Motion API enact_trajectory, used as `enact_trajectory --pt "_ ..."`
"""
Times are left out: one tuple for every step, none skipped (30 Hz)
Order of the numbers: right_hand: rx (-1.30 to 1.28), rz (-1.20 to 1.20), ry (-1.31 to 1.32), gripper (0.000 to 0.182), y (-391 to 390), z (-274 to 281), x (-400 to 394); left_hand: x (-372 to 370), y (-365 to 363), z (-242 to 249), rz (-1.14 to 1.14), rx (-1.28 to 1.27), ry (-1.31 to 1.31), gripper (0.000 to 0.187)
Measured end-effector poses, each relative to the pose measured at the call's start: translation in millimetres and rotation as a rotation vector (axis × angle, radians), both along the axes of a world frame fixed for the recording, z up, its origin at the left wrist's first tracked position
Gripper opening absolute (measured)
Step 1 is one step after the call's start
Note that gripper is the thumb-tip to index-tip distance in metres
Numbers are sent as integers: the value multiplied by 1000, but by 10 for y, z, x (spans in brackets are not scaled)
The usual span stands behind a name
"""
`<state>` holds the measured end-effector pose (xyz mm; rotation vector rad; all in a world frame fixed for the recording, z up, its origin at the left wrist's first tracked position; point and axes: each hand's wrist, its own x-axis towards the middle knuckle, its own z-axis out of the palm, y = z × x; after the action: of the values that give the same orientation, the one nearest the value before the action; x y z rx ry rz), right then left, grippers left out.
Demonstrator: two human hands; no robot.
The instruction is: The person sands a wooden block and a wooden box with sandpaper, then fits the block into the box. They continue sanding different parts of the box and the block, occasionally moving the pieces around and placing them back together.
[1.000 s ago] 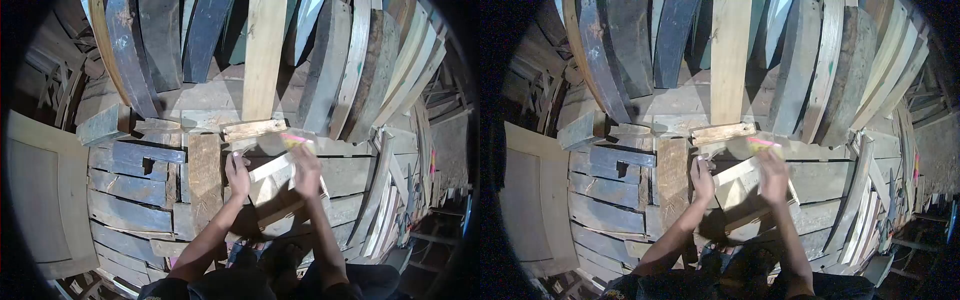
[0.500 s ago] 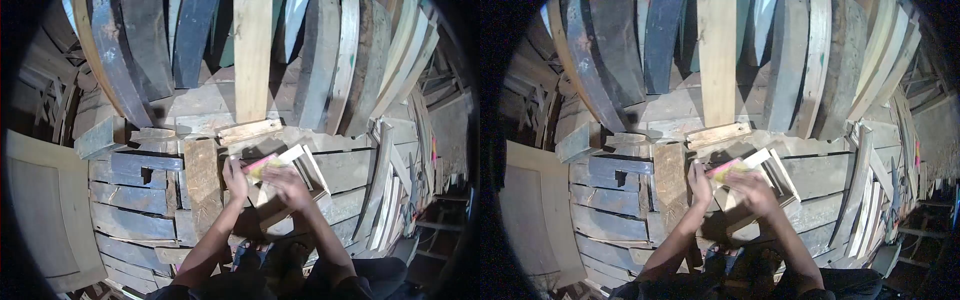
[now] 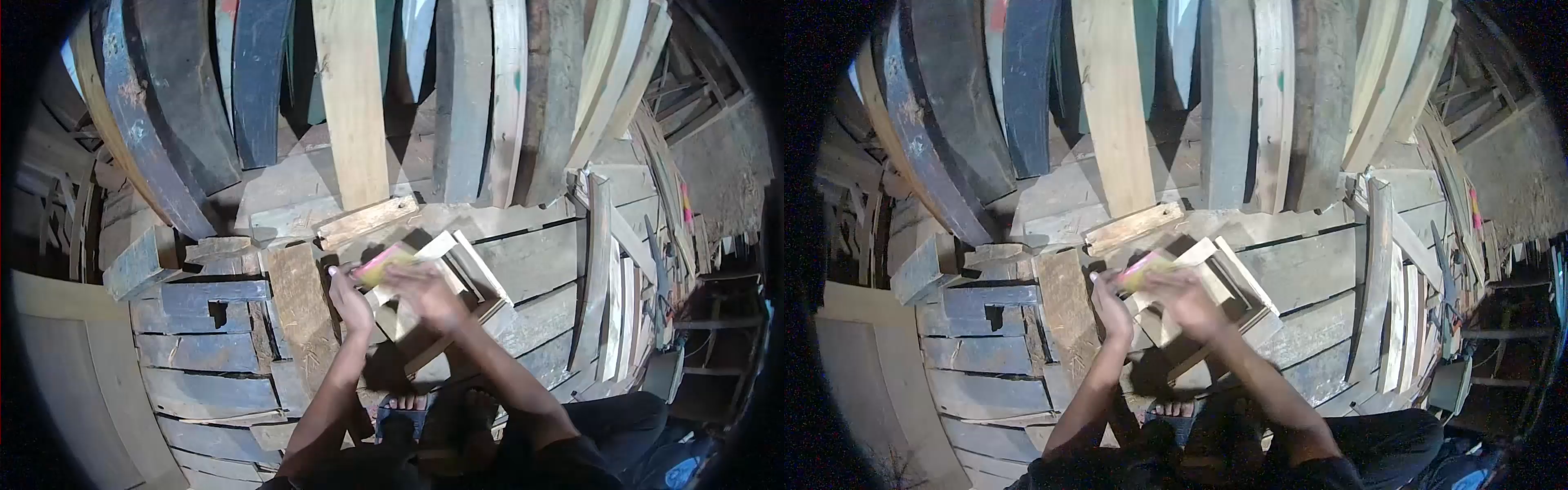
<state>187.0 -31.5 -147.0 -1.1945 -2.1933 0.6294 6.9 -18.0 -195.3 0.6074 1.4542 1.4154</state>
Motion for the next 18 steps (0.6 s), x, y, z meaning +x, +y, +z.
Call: enact_trajectory --pt "-3 98 -80 48 -197 148 -40 33 7 -3 52 26 -23 63" --pt "-17 90 -76 47 -118 31 80 41 -3 -6 47 -10 -21 62" --pt "-28 78 -73 46 34 -68 258 35 10 -6 37 -42 -20 62" --pt "137 -129 -206 41 177 62 401 19 39 -45 23 -52 -42 61" --pt "125 -338 -105 41 259 174 429 0 4 -80 18 -73 -61 60" --pt "123 -301 -159 42 214 155 366 3 -2 -58 28 -56 -33 60" --pt "131 -261 -213 44 187 137 276 12 27 -28 62 -41 -50 60" --pt "128 -96 -185 44 65 111 164 41 33 -3 91 -32 -70 60" --pt "119 65 -158 45 -68 105 99 79 18 -9 116 -28 -91 60" --pt "69 119 -150 46 -118 126 138 95 27 -18 118 -3 -12 61" --pt "74 127 -71 44 -4 112 260 98 2 -25 71 -17 -15 61" --pt "64 -39 -94 43 101 126 372 64 -18 -64 31 -25 -14 61" --pt "57 -197 -109 41 207 126 465 8 1 -47 0 -30 -6 61" --pt "153 -344 -131 37 275 123 527 52 16 -41 64 1 -44 61" --pt "148 -263 -142 37 252 105 431 22 8 1 24 -29 -16 62" --pt "146 -192 -155 36 142 83 296 9 5 -43 25 -14 -40 62" --pt "142 -123 -169 36 20 61 177 14 14 -95 22 1 -64 61" --pt "168 22 -176 39 -61 31 85 53 42 -100 118 -53 5 60"
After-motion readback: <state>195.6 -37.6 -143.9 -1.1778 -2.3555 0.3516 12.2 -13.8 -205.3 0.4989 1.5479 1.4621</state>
